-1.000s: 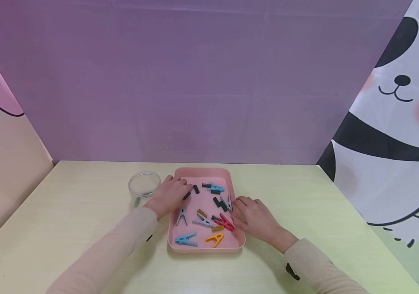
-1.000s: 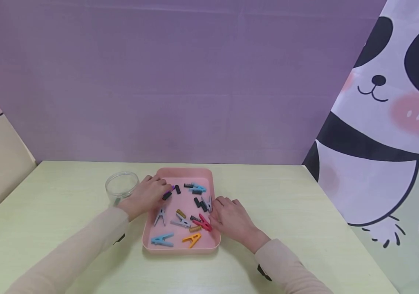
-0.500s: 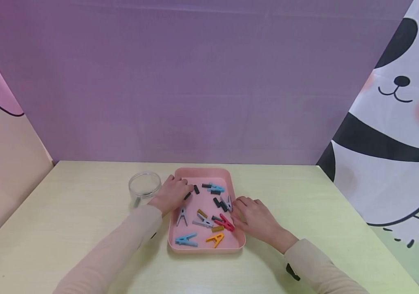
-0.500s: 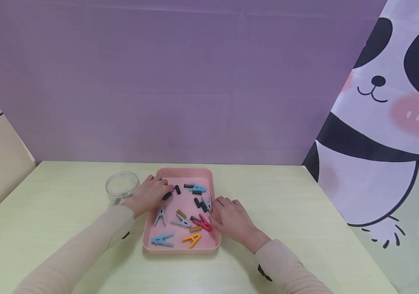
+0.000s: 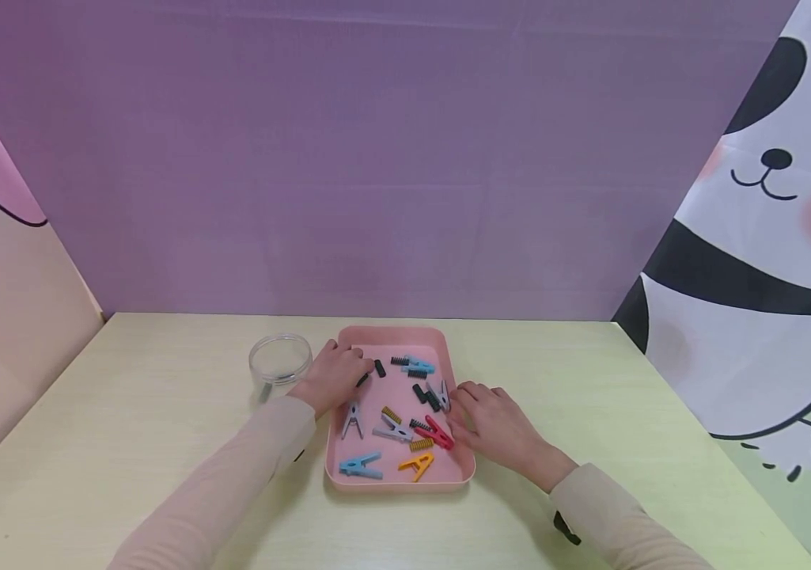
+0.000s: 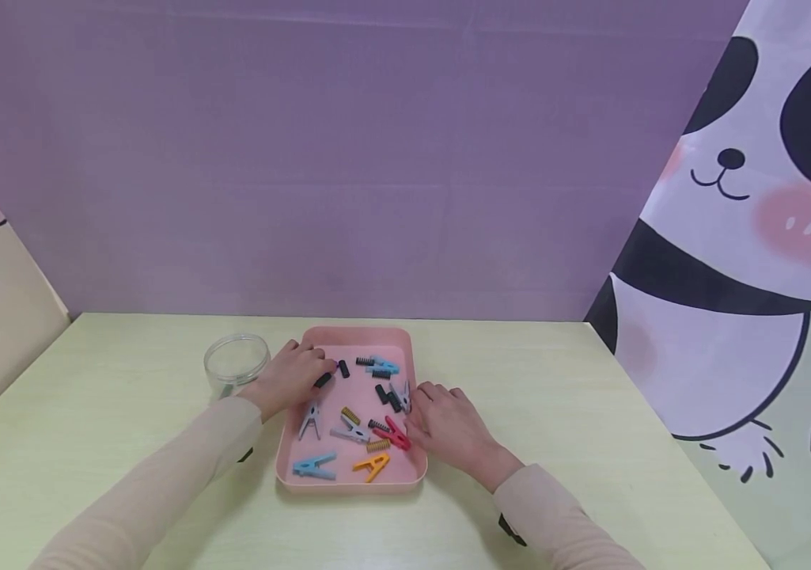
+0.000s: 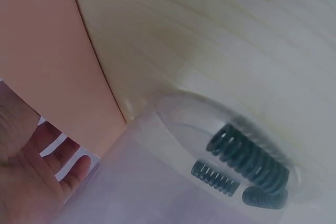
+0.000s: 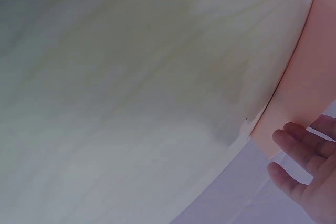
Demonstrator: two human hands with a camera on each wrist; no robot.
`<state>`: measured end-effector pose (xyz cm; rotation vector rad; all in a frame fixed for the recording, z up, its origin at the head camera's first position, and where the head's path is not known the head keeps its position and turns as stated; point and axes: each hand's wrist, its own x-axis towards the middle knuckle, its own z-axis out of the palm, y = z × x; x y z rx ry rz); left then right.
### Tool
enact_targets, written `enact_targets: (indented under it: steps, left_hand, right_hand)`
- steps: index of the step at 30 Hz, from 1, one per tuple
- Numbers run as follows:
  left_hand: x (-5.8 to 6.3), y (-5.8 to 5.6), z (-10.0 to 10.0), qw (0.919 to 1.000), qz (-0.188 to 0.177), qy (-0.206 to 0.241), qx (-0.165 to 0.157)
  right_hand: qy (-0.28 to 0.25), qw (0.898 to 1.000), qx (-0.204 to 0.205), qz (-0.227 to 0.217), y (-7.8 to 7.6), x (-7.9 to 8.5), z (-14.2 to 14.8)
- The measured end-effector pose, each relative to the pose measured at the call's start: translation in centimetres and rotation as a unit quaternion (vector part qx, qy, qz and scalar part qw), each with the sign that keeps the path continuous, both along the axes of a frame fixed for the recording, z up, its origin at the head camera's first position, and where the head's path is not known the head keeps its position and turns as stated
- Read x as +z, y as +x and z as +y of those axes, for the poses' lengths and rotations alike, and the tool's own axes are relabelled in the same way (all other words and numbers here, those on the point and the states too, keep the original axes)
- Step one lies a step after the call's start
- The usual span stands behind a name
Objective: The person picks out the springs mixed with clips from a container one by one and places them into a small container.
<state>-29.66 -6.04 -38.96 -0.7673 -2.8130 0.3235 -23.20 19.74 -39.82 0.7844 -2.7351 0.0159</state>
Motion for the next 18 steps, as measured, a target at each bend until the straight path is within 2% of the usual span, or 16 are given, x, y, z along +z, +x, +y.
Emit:
enact_targets:
  steps: [9,14,18]
  left_hand:
    - [-0.24,-0.35,0.03,0.9999,0.011,0.005,-0.002]
    - [-0.01,-0.17,0.07,1.0000,0.008,0.004,-0.003]
    - [0.31,0.08,0.04,0.9997,0.020,0.005,-0.013]
  right_hand:
    - [0.002,1.000,-0.004,-0.002,-0.11,-0.21,-0.02]
    - [0.000,1.000,-0.006,-0.005,-0.07,-0.16,-0.06]
    - [0.000,1.000,-0.006,-0.005,-0.04,-0.09,-0.04]
